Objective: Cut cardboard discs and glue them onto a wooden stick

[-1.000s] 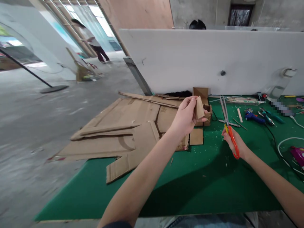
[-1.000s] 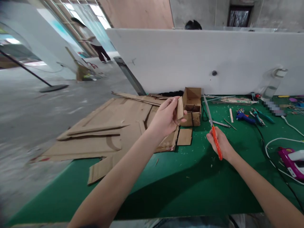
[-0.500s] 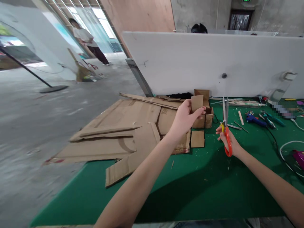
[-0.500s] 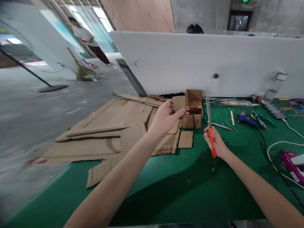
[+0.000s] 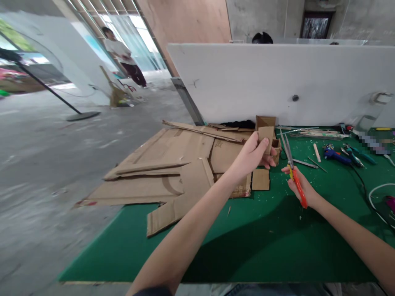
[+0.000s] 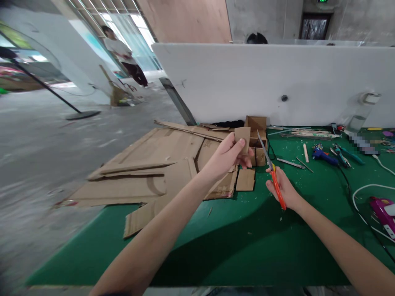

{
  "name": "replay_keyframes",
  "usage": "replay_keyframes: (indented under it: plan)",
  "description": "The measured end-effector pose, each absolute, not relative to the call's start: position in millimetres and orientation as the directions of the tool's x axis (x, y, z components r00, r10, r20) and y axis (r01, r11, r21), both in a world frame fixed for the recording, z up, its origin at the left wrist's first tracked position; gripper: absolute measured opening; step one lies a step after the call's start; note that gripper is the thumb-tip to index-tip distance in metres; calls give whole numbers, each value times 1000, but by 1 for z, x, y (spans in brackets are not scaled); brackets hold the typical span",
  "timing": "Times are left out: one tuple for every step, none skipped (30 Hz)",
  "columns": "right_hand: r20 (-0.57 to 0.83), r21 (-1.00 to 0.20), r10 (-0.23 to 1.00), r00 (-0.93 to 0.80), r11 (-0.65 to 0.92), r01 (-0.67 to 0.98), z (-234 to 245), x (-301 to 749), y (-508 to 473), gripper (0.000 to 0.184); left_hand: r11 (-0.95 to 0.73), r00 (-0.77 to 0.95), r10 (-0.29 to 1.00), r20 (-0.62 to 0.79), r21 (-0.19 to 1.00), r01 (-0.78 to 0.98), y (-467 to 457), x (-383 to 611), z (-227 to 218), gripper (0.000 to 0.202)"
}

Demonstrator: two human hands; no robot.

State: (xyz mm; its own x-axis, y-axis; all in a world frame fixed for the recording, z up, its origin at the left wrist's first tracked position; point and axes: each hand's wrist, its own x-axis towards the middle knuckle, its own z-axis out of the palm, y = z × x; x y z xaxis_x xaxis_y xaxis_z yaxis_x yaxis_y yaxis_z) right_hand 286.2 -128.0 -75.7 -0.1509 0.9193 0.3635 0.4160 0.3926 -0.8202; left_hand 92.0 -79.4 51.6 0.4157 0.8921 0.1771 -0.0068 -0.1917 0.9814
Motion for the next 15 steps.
replay_keyframes:
  plan:
    - [364,-837,920,-146,392,381,-75,285,-128,42,-196,446,879,171,981,10,-81,95,49,21]
    - [355,-861,924,-142,382,334,-75,283,-128,44,-212,477,862,170,977,34,-82,97,47,22]
    - [335,-887,931,-145,364,283,-75,281,-128,45,-231,503,846,174,972,52,-83,99,44,23]
    - [309,-910,939,-151,338,241,-75,280,-128,46,-250,518,836,183,966,62,-85,101,42,23]
    - [285,-925,946,-155,314,213,-76,279,-128,47,-263,525,829,191,963,64,-86,103,40,22]
    - [266,-934,951,-158,295,203,-76,278,-128,46,-271,527,827,196,960,68,-88,105,38,22]
    - [253,-937,954,-160,283,207,-76,277,-128,45,-278,526,827,197,957,78,-89,106,36,22]
    - [246,-935,956,-162,278,219,-75,277,-129,44,-287,524,828,197,953,96,-90,107,34,22]
    - [246,-932,955,-163,280,231,-74,278,-129,43,-300,517,833,197,946,123,-91,108,33,23]
    - [252,-929,954,-164,286,235,-73,278,-130,43,-313,505,840,198,937,153,-93,109,32,23]
    - [261,-927,951,-164,294,232,-72,278,-130,43,-324,489,849,201,929,180,-94,110,31,24]
    - [273,-926,949,-159,304,225,-71,279,-131,43,-331,472,857,205,922,200,-95,111,29,24]
    - [285,-924,946,-152,313,218,-71,279,-131,42,-334,459,864,207,917,216,-95,112,28,25]
    - [295,-923,944,-147,321,212,-70,279,-131,42,-336,449,869,208,914,227,-96,113,27,25]
    - [300,-922,943,-145,325,208,-70,279,-131,41,-336,444,871,208,913,231,-96,114,26,24]
